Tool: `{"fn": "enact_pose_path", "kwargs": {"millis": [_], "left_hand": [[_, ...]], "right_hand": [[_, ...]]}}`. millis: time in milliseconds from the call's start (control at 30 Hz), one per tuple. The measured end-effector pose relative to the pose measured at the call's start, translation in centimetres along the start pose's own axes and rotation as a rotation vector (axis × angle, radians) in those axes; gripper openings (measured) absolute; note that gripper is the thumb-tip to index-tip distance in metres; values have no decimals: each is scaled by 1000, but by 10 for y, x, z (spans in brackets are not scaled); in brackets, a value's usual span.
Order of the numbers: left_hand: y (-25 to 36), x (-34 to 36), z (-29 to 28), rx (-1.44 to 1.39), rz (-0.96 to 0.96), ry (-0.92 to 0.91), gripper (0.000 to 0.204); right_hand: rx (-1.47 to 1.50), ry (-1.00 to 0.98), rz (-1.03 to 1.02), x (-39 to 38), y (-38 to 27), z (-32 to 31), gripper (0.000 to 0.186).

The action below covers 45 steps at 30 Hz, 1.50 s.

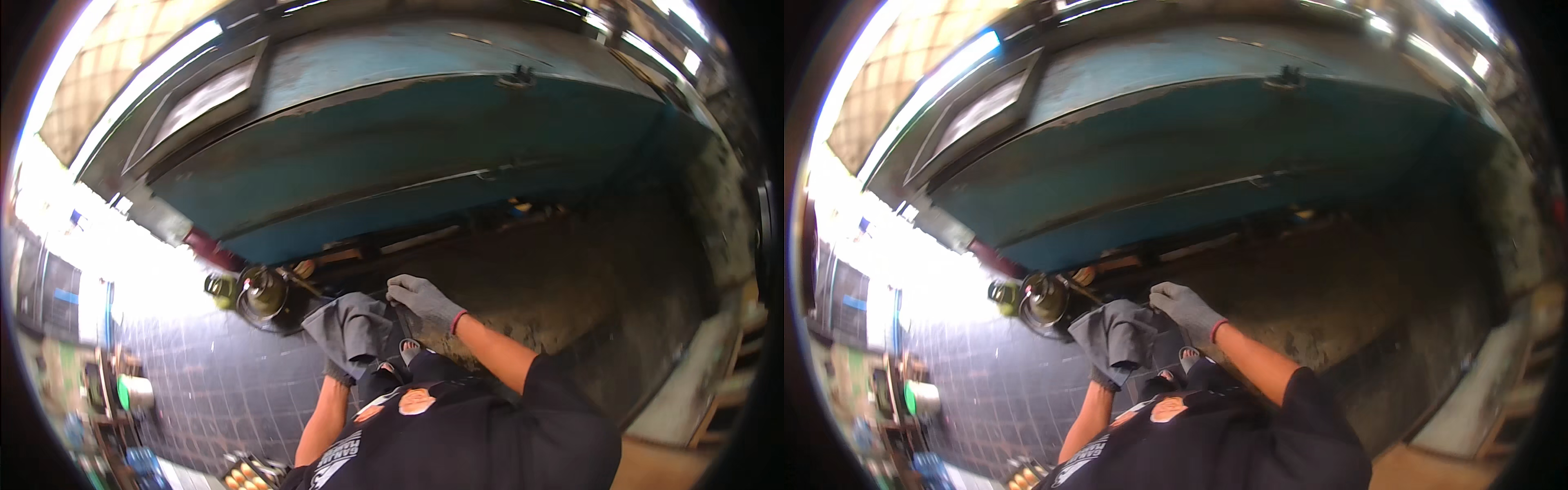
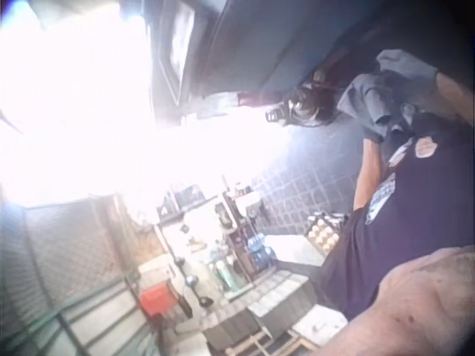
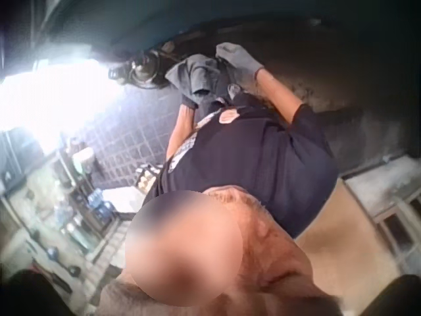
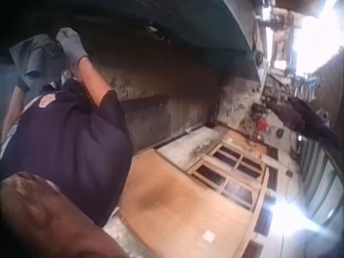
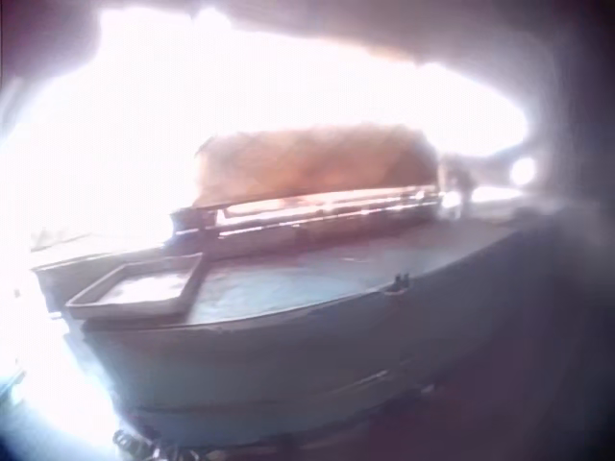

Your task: The person, wearing gloves and using a cloth, removes trays of baked buns from a large oven and places them onto a rack, then loads new trays of dough into the oven and closes the door.

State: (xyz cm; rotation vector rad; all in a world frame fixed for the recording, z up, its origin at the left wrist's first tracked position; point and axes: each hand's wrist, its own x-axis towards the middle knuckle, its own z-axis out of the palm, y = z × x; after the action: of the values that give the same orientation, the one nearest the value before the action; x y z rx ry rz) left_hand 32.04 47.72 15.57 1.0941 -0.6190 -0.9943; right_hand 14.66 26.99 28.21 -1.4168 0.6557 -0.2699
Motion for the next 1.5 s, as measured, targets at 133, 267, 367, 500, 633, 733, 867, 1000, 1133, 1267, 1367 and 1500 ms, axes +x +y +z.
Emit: {"fn": "enact_pose_path", "kwargs": {"millis": [133, 267, 367, 500, 633, 733, 867, 1000, 1133, 1267, 1367, 1500], "left_hand": [[-55, 76, 36, -636, -335, -214, 50], [-82, 138, 117, -659, -364, -349, 51], [-86, 176, 169, -262, -107, -371, 44], [-87, 233, 235, 393, 274, -322, 30], [-49, 285, 336, 512, 397, -275, 35], [-99, 334, 362, 318, 182, -235, 34], [-116, 381, 400, 190, 124, -176, 29], [-125, 409, 440, -411, -66, 11, 31], [-145, 427, 415, 130, 144, -149, 33], [-155, 437, 409, 472, 174, -121, 37], [-137, 429, 433, 896, 346, 142, 44], [-117, 425, 438, 1066, 449, 84, 57]], "right_hand": [[-98, 245, 156, -47, 17, -48, 33], [-99, 428, 273, -97, 37, -130, 34], [-52, 557, 289, -98, 23, -194, 35], [-21, 682, 231, -59, 23, -301, 37], [-319, 765, -45, 5, 32, -414, 41], [-368, 713, -187, 60, 40, -470, 40], [-615, 658, -105, 106, 62, -518, 40], [-635, 630, -133, 131, 77, -547, 41], [-569, 616, -176, 145, 74, -548, 41], [-713, 559, -232, 160, 71, -561, 37], [-784, 565, -244, 157, 71, -564, 36], [-705, 558, -180, 160, 74, -555, 36]]}}
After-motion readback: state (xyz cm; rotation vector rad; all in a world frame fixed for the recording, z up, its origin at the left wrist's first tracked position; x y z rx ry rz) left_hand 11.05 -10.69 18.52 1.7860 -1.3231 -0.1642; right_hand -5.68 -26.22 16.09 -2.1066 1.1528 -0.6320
